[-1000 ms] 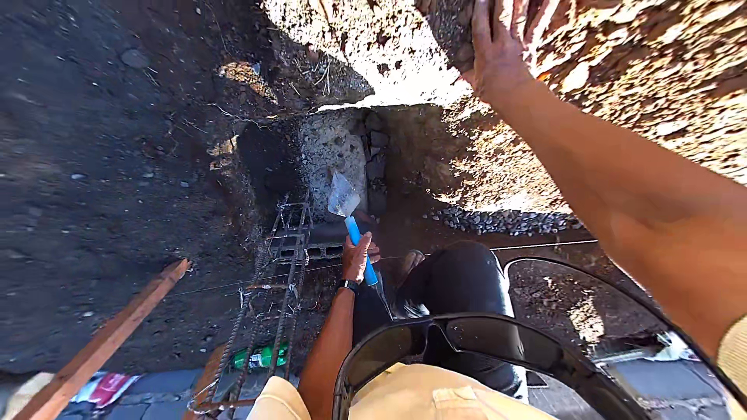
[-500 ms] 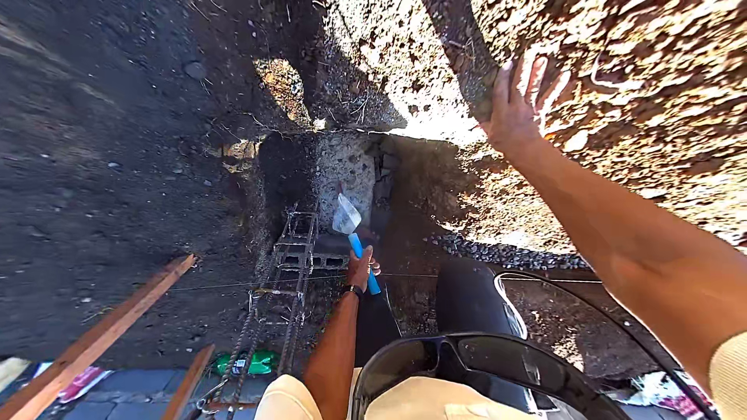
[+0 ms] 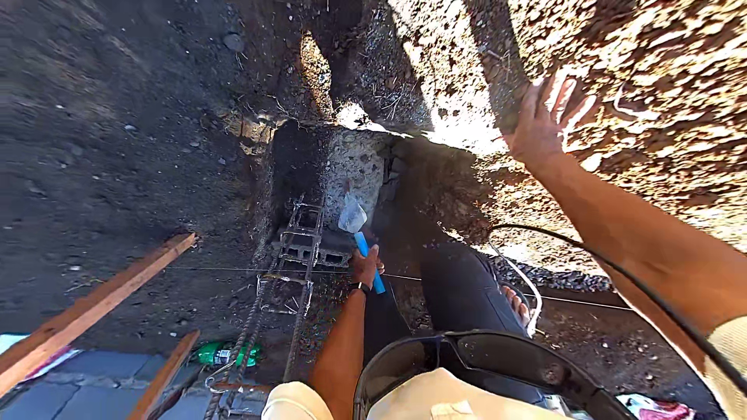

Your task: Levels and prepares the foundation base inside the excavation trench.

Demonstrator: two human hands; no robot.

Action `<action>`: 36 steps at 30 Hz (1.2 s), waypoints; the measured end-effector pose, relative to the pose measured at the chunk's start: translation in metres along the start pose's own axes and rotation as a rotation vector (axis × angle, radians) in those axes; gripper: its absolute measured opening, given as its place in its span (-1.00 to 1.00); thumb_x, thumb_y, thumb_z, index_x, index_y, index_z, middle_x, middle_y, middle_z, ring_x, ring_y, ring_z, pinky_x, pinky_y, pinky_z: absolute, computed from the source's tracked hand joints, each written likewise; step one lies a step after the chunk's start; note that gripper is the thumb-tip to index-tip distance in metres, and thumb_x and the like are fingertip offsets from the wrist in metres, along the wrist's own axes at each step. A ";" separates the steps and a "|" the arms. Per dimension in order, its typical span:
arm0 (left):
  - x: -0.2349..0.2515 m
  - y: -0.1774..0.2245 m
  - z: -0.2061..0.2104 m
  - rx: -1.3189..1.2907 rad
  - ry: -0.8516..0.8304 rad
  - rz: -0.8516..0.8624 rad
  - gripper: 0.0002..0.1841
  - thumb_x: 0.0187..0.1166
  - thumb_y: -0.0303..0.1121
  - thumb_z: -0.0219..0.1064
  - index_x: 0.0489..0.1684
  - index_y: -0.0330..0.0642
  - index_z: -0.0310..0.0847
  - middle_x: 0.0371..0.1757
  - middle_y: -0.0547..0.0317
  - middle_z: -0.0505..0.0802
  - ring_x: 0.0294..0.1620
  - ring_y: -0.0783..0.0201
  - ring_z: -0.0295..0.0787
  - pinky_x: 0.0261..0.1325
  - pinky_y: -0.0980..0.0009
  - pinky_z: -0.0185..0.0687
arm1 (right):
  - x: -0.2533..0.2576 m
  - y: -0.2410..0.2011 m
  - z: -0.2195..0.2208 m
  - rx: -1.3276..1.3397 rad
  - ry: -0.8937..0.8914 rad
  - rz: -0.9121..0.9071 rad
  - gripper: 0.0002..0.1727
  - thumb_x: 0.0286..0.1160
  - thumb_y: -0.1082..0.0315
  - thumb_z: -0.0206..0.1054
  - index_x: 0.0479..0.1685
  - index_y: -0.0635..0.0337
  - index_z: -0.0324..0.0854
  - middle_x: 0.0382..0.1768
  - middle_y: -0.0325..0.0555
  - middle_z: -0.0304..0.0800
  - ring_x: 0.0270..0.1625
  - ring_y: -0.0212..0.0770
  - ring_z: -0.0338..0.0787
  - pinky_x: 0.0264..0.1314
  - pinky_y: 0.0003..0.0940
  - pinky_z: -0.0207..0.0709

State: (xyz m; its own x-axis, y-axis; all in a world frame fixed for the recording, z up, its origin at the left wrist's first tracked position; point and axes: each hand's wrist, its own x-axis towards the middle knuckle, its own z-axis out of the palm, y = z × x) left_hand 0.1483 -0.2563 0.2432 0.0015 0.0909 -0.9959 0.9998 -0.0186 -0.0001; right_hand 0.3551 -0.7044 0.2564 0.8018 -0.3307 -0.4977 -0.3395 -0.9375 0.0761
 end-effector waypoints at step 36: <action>-0.016 0.043 -0.006 0.070 0.181 0.006 -0.21 0.61 0.08 0.39 0.69 -0.27 0.24 0.08 -0.27 0.82 -0.02 -0.07 0.84 0.12 -0.05 0.78 | 0.010 -0.016 -0.016 -0.122 -0.082 0.046 -0.02 0.62 0.05 0.28 0.93 0.25 -0.18 0.84 0.48 -0.10 0.88 0.50 -0.12 0.76 0.68 -0.42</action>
State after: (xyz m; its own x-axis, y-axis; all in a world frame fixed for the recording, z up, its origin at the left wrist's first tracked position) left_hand 0.1915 -0.2523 0.2601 0.0170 0.2682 -0.9632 0.9961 -0.0883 -0.0070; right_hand 0.3764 -0.6941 0.2643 0.7424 -0.3687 -0.5593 -0.3091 -0.9293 0.2023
